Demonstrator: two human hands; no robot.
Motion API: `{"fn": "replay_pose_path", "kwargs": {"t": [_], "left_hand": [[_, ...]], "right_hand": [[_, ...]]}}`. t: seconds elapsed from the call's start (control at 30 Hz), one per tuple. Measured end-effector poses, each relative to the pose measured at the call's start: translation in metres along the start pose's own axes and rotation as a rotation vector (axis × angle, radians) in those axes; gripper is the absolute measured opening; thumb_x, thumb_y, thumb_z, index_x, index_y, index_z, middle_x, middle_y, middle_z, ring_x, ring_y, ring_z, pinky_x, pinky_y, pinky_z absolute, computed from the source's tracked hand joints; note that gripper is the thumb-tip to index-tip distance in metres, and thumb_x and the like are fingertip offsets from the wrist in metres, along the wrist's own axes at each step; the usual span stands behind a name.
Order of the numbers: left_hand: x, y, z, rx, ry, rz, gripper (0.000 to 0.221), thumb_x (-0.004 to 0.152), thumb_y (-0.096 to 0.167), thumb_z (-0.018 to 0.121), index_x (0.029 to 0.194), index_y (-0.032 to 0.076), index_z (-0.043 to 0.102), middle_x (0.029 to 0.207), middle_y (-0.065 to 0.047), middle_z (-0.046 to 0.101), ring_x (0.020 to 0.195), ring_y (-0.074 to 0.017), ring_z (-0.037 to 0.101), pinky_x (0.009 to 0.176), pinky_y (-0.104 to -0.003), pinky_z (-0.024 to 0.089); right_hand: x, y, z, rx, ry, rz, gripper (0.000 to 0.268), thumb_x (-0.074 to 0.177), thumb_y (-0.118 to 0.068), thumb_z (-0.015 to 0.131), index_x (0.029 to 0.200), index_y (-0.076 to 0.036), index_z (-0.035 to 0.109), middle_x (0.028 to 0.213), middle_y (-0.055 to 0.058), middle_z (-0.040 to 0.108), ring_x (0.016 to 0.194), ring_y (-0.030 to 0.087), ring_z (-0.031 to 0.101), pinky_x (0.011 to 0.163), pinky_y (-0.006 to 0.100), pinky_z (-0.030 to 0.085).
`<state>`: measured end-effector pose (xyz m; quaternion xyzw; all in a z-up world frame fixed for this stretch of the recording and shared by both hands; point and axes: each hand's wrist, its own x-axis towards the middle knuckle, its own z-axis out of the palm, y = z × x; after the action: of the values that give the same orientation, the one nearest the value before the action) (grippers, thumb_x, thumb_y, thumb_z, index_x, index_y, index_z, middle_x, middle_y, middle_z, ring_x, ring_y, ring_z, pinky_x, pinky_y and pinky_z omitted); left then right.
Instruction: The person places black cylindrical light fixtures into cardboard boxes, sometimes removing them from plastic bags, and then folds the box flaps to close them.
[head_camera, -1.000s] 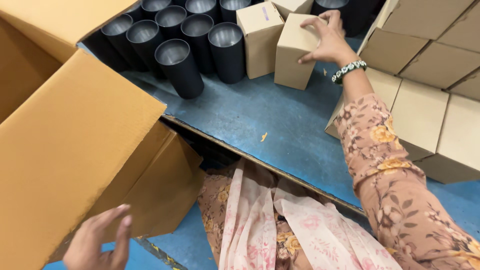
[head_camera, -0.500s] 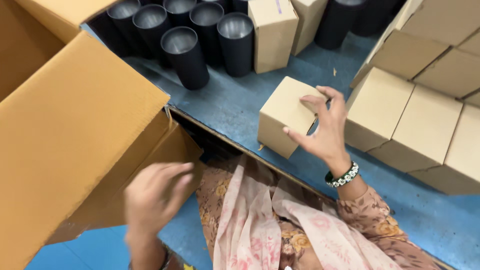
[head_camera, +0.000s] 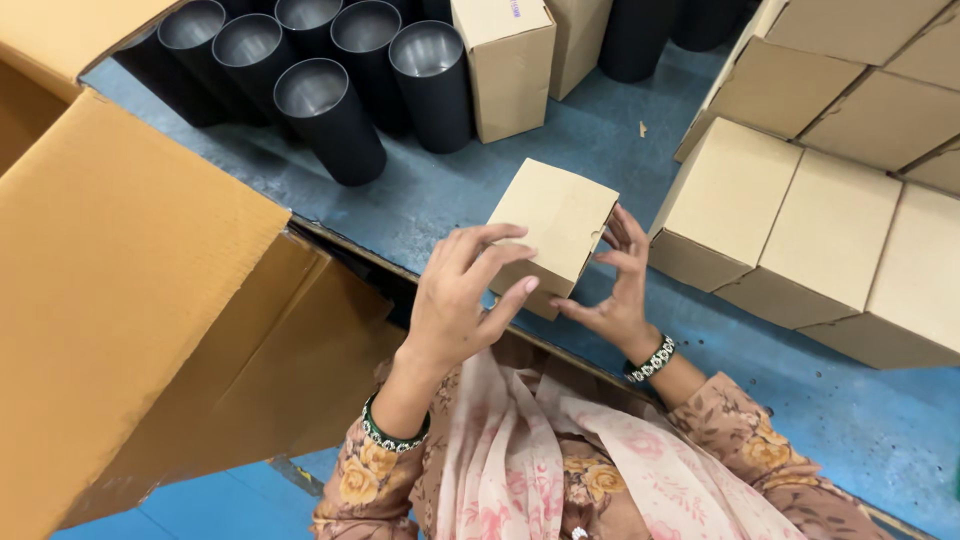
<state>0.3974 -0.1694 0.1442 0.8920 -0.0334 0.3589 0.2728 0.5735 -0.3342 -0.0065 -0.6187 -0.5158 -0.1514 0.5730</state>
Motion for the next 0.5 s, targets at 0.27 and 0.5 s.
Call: {"fn": "replay_pose_path", "kwargs": {"t": [0.27, 0.5], "left_hand": [[0.009, -0.007, 0.028, 0.12, -0.126, -0.036, 0.064, 0.087, 0.044, 0.078, 0.138, 0.012, 0.057, 0.15, -0.015, 0.048, 0.14, -0.0376, 0.044, 0.114, -0.05, 0.036], [0.002, -0.011, 0.036, 0.135, -0.176, -0.047, 0.071, 0.085, 0.045, 0.079, 0.145, 0.016, 0.054, 0.156, -0.015, 0.041, 0.147, -0.0391, 0.035, 0.119, -0.052, 0.032]], "right_hand": [[0.013, -0.001, -0.013, -0.038, -0.064, 0.004, 0.098, 0.064, -0.028, 0.098, 0.143, -0.023, 0.039, 0.155, 0.021, 0.026, 0.144, 0.042, 0.044, 0.117, 0.053, 0.047], [0.009, 0.008, -0.009, 0.071, -0.013, -0.017, 0.098, 0.065, -0.03, 0.099, 0.139, -0.024, 0.037, 0.156, 0.02, 0.029, 0.146, 0.042, 0.043, 0.121, 0.054, 0.046]]}}
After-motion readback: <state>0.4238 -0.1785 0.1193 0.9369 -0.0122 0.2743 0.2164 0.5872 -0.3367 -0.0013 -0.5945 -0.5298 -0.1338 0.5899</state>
